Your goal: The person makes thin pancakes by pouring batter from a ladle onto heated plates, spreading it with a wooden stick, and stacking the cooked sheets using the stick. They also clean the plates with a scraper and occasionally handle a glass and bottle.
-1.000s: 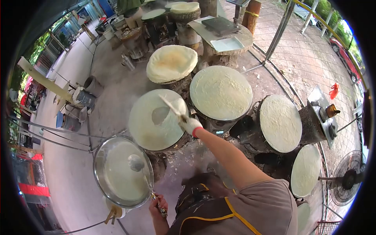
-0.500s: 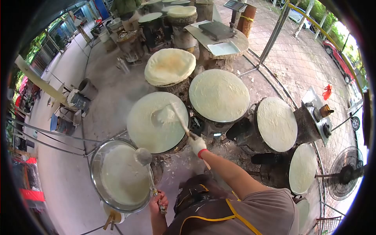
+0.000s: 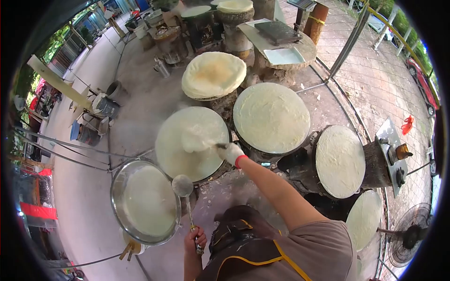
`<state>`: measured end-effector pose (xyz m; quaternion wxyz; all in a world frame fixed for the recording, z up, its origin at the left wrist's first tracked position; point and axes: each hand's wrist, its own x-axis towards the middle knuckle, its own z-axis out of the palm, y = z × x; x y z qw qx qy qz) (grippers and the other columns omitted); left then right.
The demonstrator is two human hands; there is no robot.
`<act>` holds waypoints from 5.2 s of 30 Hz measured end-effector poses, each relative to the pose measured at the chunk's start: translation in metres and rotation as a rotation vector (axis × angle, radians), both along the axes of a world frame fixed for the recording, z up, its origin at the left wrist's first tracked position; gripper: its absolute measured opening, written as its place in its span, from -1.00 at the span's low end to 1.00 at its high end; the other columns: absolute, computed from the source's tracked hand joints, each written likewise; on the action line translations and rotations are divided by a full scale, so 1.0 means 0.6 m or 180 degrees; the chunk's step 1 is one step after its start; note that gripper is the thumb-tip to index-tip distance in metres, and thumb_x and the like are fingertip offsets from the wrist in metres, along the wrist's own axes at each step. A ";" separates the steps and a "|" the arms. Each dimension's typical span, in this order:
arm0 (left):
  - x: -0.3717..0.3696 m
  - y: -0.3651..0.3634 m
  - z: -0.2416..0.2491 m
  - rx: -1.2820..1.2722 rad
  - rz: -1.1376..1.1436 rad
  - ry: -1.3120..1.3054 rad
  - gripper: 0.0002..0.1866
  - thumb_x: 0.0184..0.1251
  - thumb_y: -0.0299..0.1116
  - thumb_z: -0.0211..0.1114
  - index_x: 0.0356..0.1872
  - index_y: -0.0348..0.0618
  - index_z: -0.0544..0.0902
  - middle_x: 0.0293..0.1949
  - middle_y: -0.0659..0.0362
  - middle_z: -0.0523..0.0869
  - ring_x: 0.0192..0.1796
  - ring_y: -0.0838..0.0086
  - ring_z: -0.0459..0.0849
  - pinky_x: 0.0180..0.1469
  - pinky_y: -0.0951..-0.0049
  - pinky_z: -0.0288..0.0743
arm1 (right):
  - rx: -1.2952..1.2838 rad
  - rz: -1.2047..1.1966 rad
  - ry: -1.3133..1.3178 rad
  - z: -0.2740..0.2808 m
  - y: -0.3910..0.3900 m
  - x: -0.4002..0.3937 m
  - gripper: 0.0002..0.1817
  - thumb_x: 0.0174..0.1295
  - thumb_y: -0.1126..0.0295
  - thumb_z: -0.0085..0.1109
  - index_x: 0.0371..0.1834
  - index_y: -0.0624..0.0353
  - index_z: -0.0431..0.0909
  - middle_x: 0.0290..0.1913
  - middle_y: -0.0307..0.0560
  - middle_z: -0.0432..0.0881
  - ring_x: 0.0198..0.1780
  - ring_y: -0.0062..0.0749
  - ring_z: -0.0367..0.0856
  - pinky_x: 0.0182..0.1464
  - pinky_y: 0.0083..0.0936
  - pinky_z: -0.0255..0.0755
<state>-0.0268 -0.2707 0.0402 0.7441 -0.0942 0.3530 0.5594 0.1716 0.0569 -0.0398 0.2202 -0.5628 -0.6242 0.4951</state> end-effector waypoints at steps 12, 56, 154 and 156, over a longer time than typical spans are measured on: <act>-0.012 0.187 -0.048 -0.0285 -0.0964 0.3245 -0.85 0.29 -0.38 0.13 -0.40 -0.15 0.36 -0.64 0.22 0.36 -0.75 0.54 0.34 -0.74 0.51 0.22 | -0.1372 -0.1376 0.1552 -0.057 -0.204 0.023 -0.66 0.28 0.26 0.07 0.12 -0.02 0.54 -0.55 -0.40 0.46 -0.62 -0.73 0.27 -0.63 -0.67 0.18; 0.292 -0.258 0.131 0.0002 -0.5965 0.0692 -0.71 0.41 -0.29 0.06 -0.54 0.02 0.25 -0.76 0.35 0.22 -0.78 0.63 0.19 -0.80 0.64 0.06 | -0.1339 -0.7952 -0.2199 -0.099 -1.645 0.517 -0.42 0.13 -0.06 0.03 -0.08 0.29 0.58 -0.19 0.29 0.63 -0.01 0.11 0.56 -0.01 -0.18 0.44; 0.498 -0.657 0.166 0.0735 -0.5688 0.1263 -0.66 0.41 -0.41 0.03 -0.61 -0.02 0.18 -0.72 0.33 0.17 -0.74 0.62 0.09 -0.73 0.63 0.02 | -0.1269 -0.6182 -0.3820 0.148 -2.035 0.621 -0.81 0.07 0.37 0.03 -0.27 -0.03 0.61 -0.20 -0.03 0.57 -0.17 -0.08 0.61 -0.18 -0.23 0.50; 0.488 -0.595 0.093 0.0197 -0.5732 0.1217 -0.65 0.40 -0.40 0.05 -0.61 -0.04 0.19 -0.72 0.32 0.17 -0.74 0.60 0.10 -0.72 0.61 0.03 | -0.1465 -0.6176 -0.3538 0.108 -2.029 0.624 -0.82 0.08 0.35 0.04 -0.28 -0.03 0.61 -0.22 -0.02 0.59 -0.18 -0.08 0.61 -0.18 -0.21 0.50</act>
